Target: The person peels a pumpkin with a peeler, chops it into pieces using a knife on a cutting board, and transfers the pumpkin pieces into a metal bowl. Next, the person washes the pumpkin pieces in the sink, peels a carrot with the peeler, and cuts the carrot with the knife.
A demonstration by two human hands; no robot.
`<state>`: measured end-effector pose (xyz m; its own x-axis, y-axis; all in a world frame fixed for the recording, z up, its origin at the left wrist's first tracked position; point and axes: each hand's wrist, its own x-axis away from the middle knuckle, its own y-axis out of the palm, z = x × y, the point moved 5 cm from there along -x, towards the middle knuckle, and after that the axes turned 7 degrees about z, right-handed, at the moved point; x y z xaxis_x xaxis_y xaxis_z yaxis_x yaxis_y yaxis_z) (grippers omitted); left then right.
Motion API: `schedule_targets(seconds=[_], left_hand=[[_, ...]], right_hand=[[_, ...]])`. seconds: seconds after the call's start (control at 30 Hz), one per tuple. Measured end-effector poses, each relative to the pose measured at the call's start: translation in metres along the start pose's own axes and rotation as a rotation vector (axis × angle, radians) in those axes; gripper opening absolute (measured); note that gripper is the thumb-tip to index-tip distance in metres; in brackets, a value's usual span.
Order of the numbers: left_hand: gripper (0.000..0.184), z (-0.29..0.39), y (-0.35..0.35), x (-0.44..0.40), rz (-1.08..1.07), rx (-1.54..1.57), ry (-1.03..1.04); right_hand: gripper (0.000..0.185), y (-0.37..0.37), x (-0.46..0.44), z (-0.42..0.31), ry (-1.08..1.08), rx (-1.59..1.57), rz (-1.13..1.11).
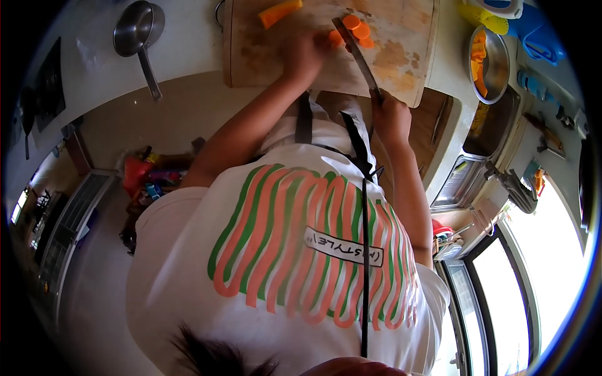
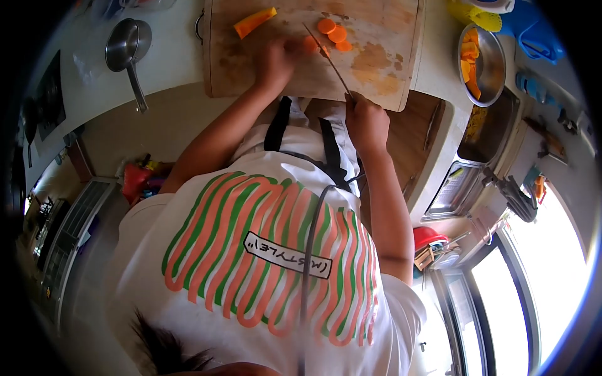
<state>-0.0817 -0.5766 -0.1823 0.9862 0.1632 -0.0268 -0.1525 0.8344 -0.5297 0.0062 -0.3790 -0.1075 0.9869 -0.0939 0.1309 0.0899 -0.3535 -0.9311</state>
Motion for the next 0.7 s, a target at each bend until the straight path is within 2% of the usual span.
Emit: schedule_targets(seconds=[0.1,0.2,0.23,0.33,0.4,0.53,0.7], left_hand=[[0.02,0.009,0.001,-0.003,-0.092,-0.069,-0.141],[0.023,0.002,0.022,0.0,-0.002,-0.212,0.158],[0.019,0.003,0.024,0.0,0.031,-0.209,0.243],[0.016,0.0,0.024,0.006,0.113,-0.153,0.291],[0.015,-0.001,0.021,0.006,0.122,-0.06,0.248],[0.015,0.001,0.015,0.006,0.055,0.07,0.167],[0.015,0.004,0.011,0.005,0.036,-0.012,0.164]], right_hand=[[0.022,-0.002,-0.001,0.0,-0.005,0.03,0.0],[0.021,-0.003,-0.005,0.0,0.014,0.053,-0.029],[0.021,-0.004,-0.005,-0.001,0.024,0.055,-0.039],[0.022,-0.004,-0.008,-0.002,0.049,0.045,-0.062],[0.026,-0.003,-0.008,-0.002,0.059,0.021,-0.08],[0.022,0.009,-0.008,0.005,0.074,0.123,-0.149],[0.025,0.025,-0.02,-0.003,0.029,0.135,-0.168]])
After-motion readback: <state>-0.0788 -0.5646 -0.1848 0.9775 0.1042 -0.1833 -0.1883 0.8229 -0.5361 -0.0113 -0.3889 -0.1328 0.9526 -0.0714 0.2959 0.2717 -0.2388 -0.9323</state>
